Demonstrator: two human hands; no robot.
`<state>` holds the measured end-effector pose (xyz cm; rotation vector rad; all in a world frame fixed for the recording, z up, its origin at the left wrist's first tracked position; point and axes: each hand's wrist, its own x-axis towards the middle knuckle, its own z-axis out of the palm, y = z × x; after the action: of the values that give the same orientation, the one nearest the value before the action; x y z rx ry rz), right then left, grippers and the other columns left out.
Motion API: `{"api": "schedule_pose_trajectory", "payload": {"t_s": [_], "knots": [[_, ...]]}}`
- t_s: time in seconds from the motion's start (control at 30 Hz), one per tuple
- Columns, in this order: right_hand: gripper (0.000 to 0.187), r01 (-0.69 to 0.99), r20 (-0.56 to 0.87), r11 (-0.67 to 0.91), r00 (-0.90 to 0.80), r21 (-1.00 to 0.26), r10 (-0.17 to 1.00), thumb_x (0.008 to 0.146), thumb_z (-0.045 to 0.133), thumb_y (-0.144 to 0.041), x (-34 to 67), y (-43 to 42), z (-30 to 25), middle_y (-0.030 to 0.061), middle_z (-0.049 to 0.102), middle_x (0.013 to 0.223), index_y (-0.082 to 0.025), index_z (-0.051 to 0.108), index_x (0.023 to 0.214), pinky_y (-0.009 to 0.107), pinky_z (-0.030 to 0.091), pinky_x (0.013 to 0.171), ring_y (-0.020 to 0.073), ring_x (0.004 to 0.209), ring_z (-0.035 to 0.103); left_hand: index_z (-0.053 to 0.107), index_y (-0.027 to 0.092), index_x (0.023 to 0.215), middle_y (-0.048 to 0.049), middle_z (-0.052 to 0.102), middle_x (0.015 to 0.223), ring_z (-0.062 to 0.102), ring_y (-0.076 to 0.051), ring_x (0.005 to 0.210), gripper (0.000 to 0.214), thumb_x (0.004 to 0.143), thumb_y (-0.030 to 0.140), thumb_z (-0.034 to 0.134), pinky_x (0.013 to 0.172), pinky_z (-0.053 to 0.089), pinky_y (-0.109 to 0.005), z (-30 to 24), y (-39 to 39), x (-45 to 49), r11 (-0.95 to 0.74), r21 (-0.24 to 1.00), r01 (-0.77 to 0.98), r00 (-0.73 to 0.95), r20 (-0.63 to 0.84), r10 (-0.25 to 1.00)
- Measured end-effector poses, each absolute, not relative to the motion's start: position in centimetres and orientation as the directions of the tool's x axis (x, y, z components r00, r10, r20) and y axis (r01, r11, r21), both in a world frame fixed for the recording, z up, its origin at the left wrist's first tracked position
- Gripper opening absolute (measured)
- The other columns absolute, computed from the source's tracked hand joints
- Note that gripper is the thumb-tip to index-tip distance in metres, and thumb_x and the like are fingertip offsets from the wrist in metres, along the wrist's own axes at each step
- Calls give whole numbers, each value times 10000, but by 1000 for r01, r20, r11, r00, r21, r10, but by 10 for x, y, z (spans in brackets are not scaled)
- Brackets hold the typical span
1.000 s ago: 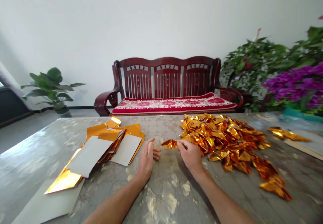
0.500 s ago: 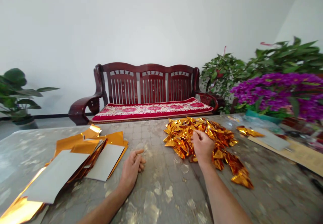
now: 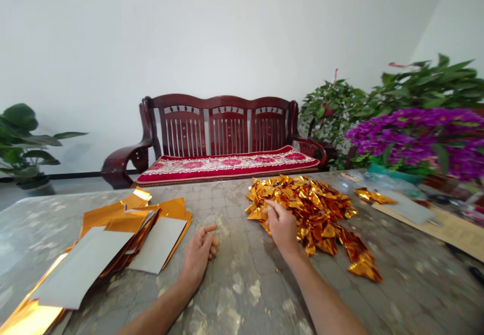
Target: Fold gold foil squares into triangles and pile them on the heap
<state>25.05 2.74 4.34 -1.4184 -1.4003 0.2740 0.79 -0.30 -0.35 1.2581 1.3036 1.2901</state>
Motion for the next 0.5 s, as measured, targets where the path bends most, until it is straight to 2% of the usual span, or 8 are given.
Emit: {"api": "schedule_pose_trajectory", "payload": {"t_s": [0.1,0.17,0.3,0.37,0.5], "knots": [[343,652,487,380,-18,-656,873,887,445,-207,224,19,29,54,777,889,-207,734,1073,284,525,783,183,786,713,624,150,1071,20,620,650,533,-117,505,484,793,540,551,493,401,-230,-5,-3,8,-72,995,64,-100,78,992],[342,684,465,398,-97,-611,880,893,448,-174,214,15,21,54,777,897,-211,735,1075,290,509,851,185,865,716,620,146,1069,22,618,649,534,-116,504,480,791,533,559,495,408,-229,-6,-3,9,-78,996,51,-102,83,991],[317,740,354,402,-234,-539,905,887,497,-184,209,13,11,46,773,991,-240,738,1085,275,505,844,187,916,713,614,136,1076,7,642,687,555,-129,523,466,793,500,543,511,434,-245,-6,-1,5,-68,995,75,-58,72,996],[317,753,328,390,-242,-530,913,892,497,-187,209,14,9,41,772,1005,-243,737,1092,267,501,845,185,930,711,629,142,1067,-20,681,745,605,-155,594,436,807,474,522,565,469,-268,-3,4,-5,-81,981,176,-57,92,994],[327,766,325,392,-250,-510,912,897,494,-181,209,15,9,39,767,1034,-241,728,1115,269,492,876,189,974,703,668,191,1057,-51,737,930,673,-228,914,359,836,423,504,858,490,-350,9,21,-37,-167,861,480,-118,252,961]]}}
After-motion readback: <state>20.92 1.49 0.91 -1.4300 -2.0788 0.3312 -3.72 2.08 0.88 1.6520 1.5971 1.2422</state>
